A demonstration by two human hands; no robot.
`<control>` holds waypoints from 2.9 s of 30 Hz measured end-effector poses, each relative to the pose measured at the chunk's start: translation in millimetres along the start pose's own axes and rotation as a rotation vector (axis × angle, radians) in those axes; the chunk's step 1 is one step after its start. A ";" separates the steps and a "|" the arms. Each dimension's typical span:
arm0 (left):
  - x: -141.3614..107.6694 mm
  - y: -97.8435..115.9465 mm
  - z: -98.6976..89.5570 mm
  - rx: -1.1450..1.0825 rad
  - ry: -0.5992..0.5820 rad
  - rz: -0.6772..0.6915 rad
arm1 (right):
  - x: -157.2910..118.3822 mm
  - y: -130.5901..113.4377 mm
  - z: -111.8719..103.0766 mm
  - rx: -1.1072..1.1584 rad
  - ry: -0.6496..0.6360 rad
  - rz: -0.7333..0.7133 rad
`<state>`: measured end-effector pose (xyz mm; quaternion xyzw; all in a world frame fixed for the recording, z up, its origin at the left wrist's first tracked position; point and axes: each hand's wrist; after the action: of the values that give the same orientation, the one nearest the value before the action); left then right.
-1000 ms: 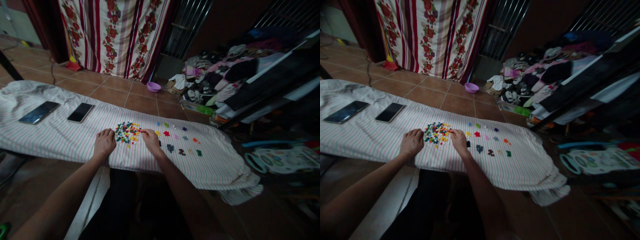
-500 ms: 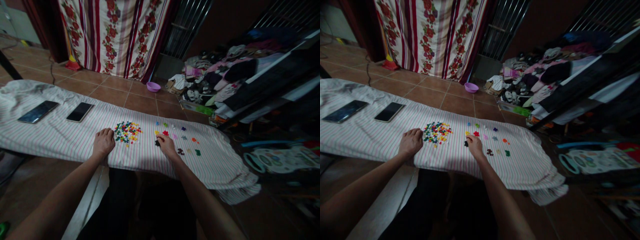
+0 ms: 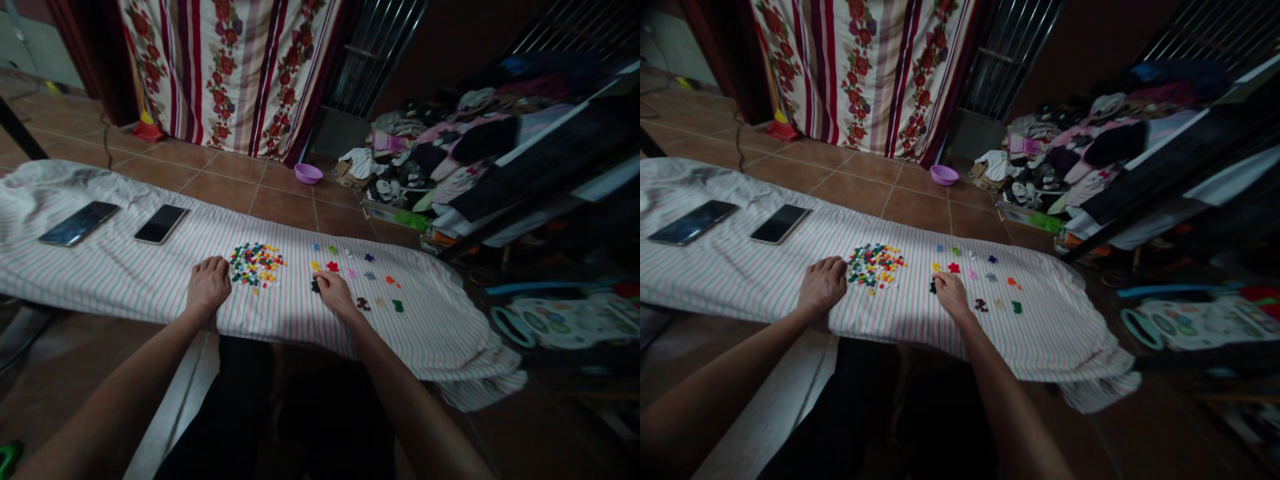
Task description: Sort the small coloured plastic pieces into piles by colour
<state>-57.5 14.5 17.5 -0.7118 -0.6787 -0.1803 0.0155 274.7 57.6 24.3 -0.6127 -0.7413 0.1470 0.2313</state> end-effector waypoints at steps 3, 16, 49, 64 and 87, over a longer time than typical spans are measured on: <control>0.2 0.0 0.1 0.003 -0.004 0.006 | 0.4 0.1 -0.1 -0.027 -0.011 -0.038; 0.4 -1.4 4.2 0.008 -0.001 0.000 | 4.8 2.5 0.5 -0.044 -0.019 -0.047; 2.1 0.2 4.7 -0.022 -0.006 -0.009 | 75.6 -128.3 68.0 -0.216 -0.252 -0.244; 2.6 2.0 1.2 -0.003 -0.018 -0.003 | 96.1 -137.3 78.0 -0.257 -0.280 -0.147; 1.2 -0.3 6.6 -0.006 0.010 0.002 | 88.5 -102.8 83.3 0.406 -0.140 -0.068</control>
<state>-56.2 17.4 11.7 -0.7117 -0.6773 -0.1857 0.0169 132.2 128.3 19.4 -0.5166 -0.7308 0.3279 0.3026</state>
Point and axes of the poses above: each hand's wrist, its own x-axis towards the middle knuckle, its own z-axis out of the palm, y = z × x, and after that the axes turned 7 degrees about -y, right-handed
